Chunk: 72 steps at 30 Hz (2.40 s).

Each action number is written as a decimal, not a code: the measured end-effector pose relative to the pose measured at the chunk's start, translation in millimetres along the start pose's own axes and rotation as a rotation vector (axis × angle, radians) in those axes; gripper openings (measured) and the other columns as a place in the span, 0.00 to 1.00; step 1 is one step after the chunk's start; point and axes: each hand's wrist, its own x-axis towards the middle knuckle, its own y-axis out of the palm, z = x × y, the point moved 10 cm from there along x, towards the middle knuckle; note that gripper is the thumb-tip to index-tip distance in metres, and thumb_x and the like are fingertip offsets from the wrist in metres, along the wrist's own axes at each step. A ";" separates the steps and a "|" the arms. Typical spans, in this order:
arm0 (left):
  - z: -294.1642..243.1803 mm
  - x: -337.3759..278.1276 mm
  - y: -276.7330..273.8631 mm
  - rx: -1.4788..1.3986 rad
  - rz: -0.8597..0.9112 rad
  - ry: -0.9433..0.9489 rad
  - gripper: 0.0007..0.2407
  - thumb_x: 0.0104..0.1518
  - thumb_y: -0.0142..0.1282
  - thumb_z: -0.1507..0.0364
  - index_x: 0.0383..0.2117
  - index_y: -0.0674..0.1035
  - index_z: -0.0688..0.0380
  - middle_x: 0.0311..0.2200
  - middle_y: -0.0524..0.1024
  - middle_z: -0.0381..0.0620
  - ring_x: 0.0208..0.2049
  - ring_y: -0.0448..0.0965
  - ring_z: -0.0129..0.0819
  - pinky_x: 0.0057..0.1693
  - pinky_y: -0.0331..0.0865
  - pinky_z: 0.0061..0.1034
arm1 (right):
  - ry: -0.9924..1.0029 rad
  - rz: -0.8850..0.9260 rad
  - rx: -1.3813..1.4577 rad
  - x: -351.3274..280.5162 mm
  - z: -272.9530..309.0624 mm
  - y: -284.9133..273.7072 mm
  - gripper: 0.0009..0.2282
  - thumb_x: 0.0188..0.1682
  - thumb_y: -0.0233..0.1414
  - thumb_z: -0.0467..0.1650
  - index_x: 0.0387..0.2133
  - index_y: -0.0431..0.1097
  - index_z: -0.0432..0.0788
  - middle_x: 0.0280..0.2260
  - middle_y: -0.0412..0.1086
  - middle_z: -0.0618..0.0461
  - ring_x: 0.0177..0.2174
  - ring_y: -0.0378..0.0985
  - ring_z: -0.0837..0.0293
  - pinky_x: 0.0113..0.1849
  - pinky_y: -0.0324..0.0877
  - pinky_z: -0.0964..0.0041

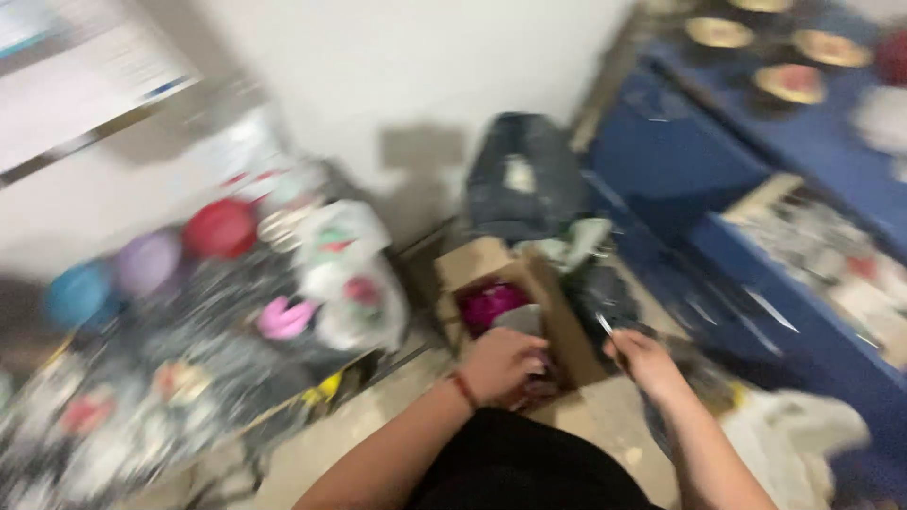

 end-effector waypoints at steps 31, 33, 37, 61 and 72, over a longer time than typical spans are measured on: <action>183.1 -208.1 -303.1 -0.023 -0.278 -0.433 0.27 0.45 0.73 0.61 0.53 0.78 0.51 0.54 0.72 0.44 0.56 0.71 0.46 0.56 0.67 0.42 | 0.169 -0.071 -0.478 -135.5 145.0 219.0 0.14 0.52 0.52 0.40 0.49 0.79 0.58 0.44 0.85 0.57 0.48 0.84 0.57 0.50 0.69 0.64; 141.8 -183.7 -298.9 -0.450 -0.474 -0.106 0.28 0.42 0.76 0.63 0.52 0.78 0.52 0.49 0.73 0.43 0.49 0.76 0.37 0.55 0.68 0.29 | 0.185 -0.113 -0.292 -162.0 183.2 219.2 0.14 0.50 0.55 0.40 0.43 0.85 0.52 0.46 0.86 0.61 0.48 0.84 0.62 0.51 0.68 0.67; 30.0 -115.6 -265.2 -0.408 -0.253 0.035 0.29 0.36 0.76 0.59 0.49 0.79 0.43 0.49 0.74 0.42 0.50 0.76 0.39 0.58 0.67 0.35 | -0.029 -0.140 -0.021 -170.1 189.7 205.3 0.15 0.45 0.59 0.37 0.42 0.87 0.47 0.45 0.87 0.57 0.45 0.85 0.63 0.50 0.71 0.68; -89.2 18.5 -28.4 -1.627 0.019 -0.579 0.14 0.54 0.64 0.69 0.44 0.78 0.59 0.30 0.81 0.58 0.29 0.86 0.51 0.29 0.80 0.29 | -0.170 -0.315 -0.034 -214.8 163.7 -9.7 0.09 0.58 0.48 0.33 0.35 0.74 0.41 0.24 0.73 0.44 0.28 0.76 0.51 0.37 0.75 0.55; -83.2 36.8 -54.7 -1.568 0.100 -0.478 0.13 0.56 0.61 0.69 0.44 0.80 0.60 0.34 0.80 0.51 0.30 0.81 0.39 0.30 0.75 0.26 | -0.022 -0.461 -0.546 -227.4 183.2 4.2 0.14 0.53 0.49 0.44 0.35 0.82 0.58 0.36 0.84 0.65 0.32 0.84 0.52 0.31 0.75 0.56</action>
